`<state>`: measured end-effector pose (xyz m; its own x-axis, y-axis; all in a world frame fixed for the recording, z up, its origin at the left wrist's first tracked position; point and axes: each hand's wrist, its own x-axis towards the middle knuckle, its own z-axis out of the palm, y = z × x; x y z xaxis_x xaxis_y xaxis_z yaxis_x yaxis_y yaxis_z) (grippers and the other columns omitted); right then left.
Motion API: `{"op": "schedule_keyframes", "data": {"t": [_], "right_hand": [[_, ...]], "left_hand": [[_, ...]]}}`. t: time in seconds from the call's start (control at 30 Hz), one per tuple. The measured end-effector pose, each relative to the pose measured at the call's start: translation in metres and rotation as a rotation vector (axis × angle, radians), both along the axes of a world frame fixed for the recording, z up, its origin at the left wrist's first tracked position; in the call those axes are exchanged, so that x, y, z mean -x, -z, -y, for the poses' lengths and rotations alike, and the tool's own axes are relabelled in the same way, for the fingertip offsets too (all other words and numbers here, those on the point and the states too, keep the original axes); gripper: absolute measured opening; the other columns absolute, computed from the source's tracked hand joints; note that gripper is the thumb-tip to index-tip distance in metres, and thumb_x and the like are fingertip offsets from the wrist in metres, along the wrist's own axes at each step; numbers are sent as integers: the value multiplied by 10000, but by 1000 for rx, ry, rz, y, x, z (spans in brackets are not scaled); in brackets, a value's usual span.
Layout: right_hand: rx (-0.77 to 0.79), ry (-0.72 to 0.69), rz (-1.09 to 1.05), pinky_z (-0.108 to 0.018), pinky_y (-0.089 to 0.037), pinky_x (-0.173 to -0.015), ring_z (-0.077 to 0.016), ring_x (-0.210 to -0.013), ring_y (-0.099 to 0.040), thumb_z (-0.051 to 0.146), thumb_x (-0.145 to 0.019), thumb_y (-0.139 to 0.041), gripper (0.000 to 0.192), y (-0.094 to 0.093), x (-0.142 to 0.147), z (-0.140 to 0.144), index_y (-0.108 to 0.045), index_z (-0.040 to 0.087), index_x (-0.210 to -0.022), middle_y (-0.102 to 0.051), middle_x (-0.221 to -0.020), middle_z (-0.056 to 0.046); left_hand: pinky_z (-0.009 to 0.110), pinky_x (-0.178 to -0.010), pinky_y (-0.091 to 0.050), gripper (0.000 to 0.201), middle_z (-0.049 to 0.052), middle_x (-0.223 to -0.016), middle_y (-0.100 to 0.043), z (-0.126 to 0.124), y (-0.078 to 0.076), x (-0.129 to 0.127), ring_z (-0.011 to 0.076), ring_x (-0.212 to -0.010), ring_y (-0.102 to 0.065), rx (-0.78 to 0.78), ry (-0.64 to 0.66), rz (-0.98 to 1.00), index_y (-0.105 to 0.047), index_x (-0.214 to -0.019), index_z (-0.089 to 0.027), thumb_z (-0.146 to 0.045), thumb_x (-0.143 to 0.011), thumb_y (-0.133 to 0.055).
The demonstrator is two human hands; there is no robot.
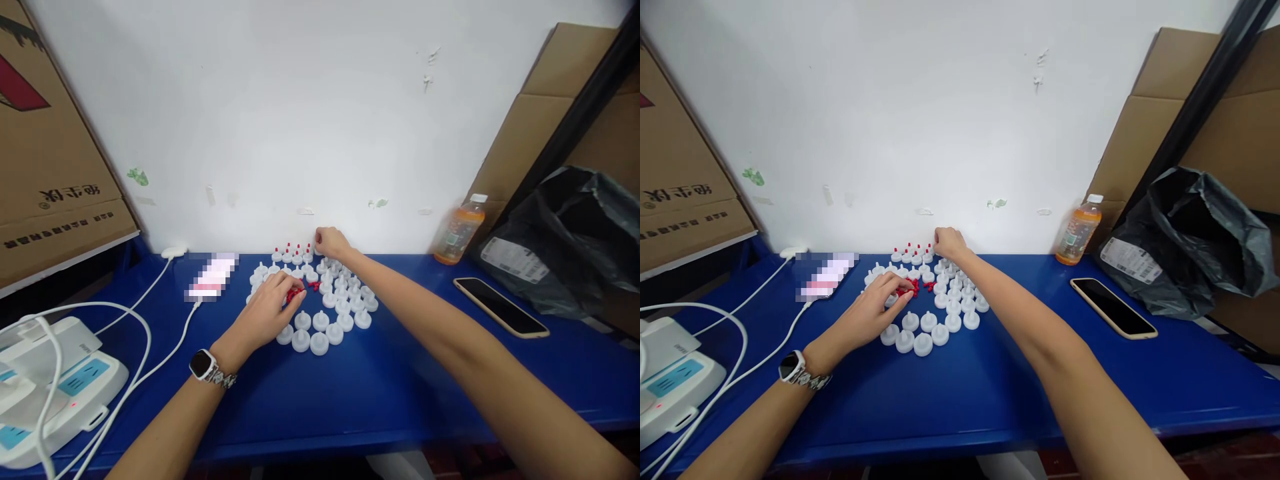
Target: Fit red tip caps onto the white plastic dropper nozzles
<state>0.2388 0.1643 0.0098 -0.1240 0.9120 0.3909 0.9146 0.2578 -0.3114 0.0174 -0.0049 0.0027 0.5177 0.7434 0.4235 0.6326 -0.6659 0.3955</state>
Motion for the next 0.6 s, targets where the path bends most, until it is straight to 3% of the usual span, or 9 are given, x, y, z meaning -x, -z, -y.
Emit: {"op": "schedule_keyframes", "data": {"t": [0.17, 0.33, 0.6], "right_hand": [[62, 7, -23, -259, -467, -724, -198, -808, -654, 121, -715, -627, 157, 9, 7, -10, -695, 171, -847, -725, -890, -89], [61, 2, -49, -228, -468, -747, -165, -854, -665, 224, -809, -595, 268, 8, -2, 0, -691, 180, -1056, -739, -969, -62], [110, -30, -14, -253, -449, -763, -181, -819, -666, 250, -771, -671, 108, 9, -25, 33, -742, 184, -818, -747, -839, -47]], "left_hand": [[404, -910, -459, 285, 60, -1069, -589, 0, -1, 0, 222, -1014, -558, 12, 13, 5, -608, -1045, -230, -397, -1009, -380], [400, -898, -463, 281, 58, -1067, -577, 0, -1, 1, 217, -994, -559, 23, 9, 3, -612, -1027, -230, -394, -1006, -385], [400, -893, -464, 278, 72, -1046, -577, 4, -3, -2, 219, -991, -563, 0, 47, 4, -622, -998, -212, -386, -999, -405]]}}
